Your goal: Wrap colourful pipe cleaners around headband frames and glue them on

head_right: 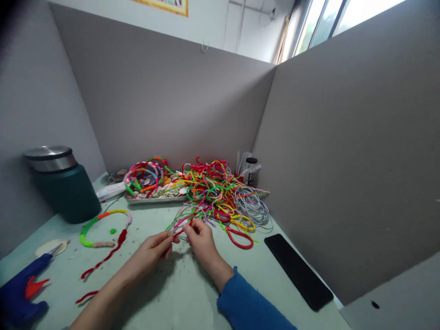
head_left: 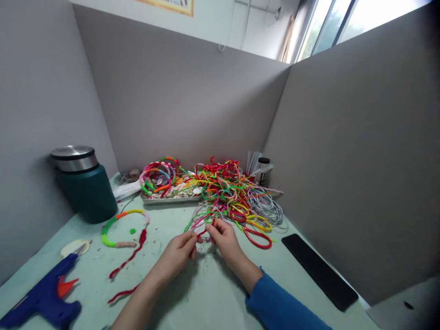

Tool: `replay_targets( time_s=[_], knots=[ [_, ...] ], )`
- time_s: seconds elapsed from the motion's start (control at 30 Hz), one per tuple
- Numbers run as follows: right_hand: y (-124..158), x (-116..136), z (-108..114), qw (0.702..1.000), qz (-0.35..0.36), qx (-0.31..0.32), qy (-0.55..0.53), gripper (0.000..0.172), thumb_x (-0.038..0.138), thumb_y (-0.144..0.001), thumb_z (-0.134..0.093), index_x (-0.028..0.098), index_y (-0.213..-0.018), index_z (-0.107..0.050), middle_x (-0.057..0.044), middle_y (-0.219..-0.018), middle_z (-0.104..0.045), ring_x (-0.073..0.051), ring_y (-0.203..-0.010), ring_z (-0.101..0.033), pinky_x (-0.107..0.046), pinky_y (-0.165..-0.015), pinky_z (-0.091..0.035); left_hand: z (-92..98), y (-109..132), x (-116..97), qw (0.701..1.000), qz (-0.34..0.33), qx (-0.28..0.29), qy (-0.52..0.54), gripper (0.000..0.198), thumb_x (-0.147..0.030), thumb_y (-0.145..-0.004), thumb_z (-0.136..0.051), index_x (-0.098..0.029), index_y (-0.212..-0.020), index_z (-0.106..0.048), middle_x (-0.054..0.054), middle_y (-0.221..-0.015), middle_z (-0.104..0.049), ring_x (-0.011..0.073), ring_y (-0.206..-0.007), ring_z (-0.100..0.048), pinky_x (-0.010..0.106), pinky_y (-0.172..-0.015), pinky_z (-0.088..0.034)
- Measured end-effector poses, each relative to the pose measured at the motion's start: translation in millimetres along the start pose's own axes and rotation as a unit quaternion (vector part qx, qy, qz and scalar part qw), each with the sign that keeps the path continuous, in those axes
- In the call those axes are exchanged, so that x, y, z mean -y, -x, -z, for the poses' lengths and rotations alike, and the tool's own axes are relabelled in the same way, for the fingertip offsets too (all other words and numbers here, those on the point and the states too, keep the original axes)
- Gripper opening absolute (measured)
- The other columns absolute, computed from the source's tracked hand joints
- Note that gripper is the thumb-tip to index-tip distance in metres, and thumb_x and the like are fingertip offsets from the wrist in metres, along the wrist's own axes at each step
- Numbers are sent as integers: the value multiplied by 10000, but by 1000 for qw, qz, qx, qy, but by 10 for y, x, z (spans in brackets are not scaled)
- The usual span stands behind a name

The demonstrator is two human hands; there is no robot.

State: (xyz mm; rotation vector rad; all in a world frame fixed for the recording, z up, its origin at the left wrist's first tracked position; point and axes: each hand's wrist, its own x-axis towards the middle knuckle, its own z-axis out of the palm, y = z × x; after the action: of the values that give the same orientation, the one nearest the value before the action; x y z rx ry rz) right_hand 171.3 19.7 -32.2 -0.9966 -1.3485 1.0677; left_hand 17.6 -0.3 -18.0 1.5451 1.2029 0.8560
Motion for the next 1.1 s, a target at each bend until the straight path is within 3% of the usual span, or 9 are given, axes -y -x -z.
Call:
replay_targets(
  time_s=[0.17, 0.3, 0.47, 0.57, 0.63, 0.83, 1.0, 1.1],
  knots=[
    [-2, 31, 3, 998, -31, 40, -46, 304, 436, -770, -590, 171, -656, -494, 66, -498, -441, -74, -448, -373, -202, -442, -295, 24, 1, -7, 999, 13, 9, 41, 377, -472, -781, -457, -127, -801, -607, -63, -474, -404, 88, -431, -312, 215, -449, -219],
    [41, 37, -27, 997, -36, 63, -32, 274, 424, -764, -599, 159, -711, -551, 57, -514, -458, -77, -452, -380, -206, -442, -299, 33, 9, -21, 1000, 4, 8, 16, 325, -419, -807, -429, -142, -789, -598, -72, -466, -362, 90, -429, -302, 212, -443, -207],
    [85, -34, -46, 996, 55, -1, 68, 226, 339, -784, -580, 158, -650, -560, 22, -596, -505, -105, -566, -424, -226, -533, -336, 7, 51, -46, 980, -70, -37, -185, 273, -291, -833, -407, -172, -748, -637, 23, -640, -608, 149, -610, -524, 229, -574, -319],
    [64, -96, -31, 992, 37, -35, 111, 258, 359, -774, -577, 162, -615, -531, 28, -567, -480, -110, -555, -404, -231, -525, -324, -37, 81, -45, 946, -89, -46, -310, 275, -247, -856, -394, -203, -808, -661, 69, -771, -688, 186, -717, -597, 249, -632, -323],
    [28, -122, -4, 992, 17, -37, 123, 289, 383, -767, -580, 165, -593, -503, 39, -543, -449, -104, -535, -378, -229, -505, -306, -58, 86, -36, 937, -76, -60, -336, 288, -258, -875, -378, -214, -851, -661, 80, -797, -697, 194, -736, -613, 251, -632, -321],
    [-66, -67, 82, 998, -3, -58, 38, 329, 436, -782, -568, 176, -603, -472, 65, -492, -393, -85, -472, -341, -220, -466, -275, -14, 78, -76, 958, -59, -68, -273, 299, -281, -877, -361, -187, -837, -642, 64, -784, -672, 181, -719, -585, 240, -628, -330],
    [-22, 5, 28, 996, -41, 73, -37, 310, 455, -775, -588, 169, -679, -518, 64, -514, -432, -75, -441, -363, -206, -431, -273, 29, 67, -82, 985, -42, -55, -160, 305, -330, -846, -379, -164, -776, -625, -10, -599, -535, 141, -592, -475, 227, -567, -313],
    [15, 28, -5, 994, -36, 94, -40, 291, 418, -770, -608, 163, -662, -518, 63, -512, -433, -68, -445, -361, -200, -439, -273, 25, 29, -29, 996, -24, -24, -86, 298, -369, -821, -406, -155, -740, -599, -54, -509, -401, 110, -492, -368, 215, -491, -263]
  ],
)
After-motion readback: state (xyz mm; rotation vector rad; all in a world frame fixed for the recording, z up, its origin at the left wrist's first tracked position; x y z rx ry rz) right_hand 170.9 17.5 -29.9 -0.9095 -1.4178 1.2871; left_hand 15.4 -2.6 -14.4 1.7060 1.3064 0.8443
